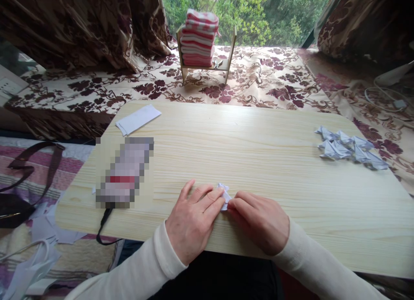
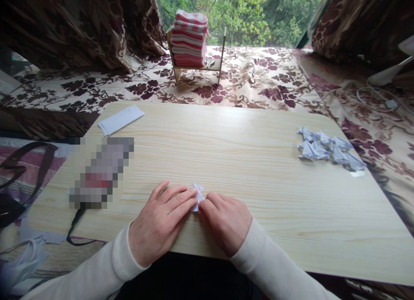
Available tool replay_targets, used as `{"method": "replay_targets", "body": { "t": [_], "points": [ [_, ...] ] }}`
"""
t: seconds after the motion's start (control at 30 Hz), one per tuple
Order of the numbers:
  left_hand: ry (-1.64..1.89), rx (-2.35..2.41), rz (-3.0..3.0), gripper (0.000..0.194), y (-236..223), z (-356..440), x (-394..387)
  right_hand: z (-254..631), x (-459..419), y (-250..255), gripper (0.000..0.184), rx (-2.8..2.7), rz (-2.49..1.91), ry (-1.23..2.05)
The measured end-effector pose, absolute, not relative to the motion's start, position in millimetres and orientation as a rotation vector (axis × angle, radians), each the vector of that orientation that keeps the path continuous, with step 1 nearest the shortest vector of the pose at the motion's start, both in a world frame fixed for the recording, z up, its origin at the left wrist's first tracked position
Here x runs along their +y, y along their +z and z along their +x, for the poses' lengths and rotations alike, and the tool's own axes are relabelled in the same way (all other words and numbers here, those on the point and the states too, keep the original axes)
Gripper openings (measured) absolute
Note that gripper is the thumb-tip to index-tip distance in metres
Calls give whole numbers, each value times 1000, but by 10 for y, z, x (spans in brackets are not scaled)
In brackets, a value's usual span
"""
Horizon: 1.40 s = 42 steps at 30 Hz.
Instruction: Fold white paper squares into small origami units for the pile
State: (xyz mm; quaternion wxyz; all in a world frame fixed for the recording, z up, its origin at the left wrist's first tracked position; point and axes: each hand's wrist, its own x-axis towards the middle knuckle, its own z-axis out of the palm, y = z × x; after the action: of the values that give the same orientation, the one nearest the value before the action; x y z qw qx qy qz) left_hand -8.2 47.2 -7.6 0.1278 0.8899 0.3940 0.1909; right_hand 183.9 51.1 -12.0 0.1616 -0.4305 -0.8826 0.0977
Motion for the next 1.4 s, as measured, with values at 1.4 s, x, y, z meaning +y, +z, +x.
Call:
{"method": "replay_targets", "body": {
  "t": [1.4],
  "points": [
    [654,1105,2612,32,-97,-108,465,1820,628,-137,15,-2408,-1342,631]
  ]
}}
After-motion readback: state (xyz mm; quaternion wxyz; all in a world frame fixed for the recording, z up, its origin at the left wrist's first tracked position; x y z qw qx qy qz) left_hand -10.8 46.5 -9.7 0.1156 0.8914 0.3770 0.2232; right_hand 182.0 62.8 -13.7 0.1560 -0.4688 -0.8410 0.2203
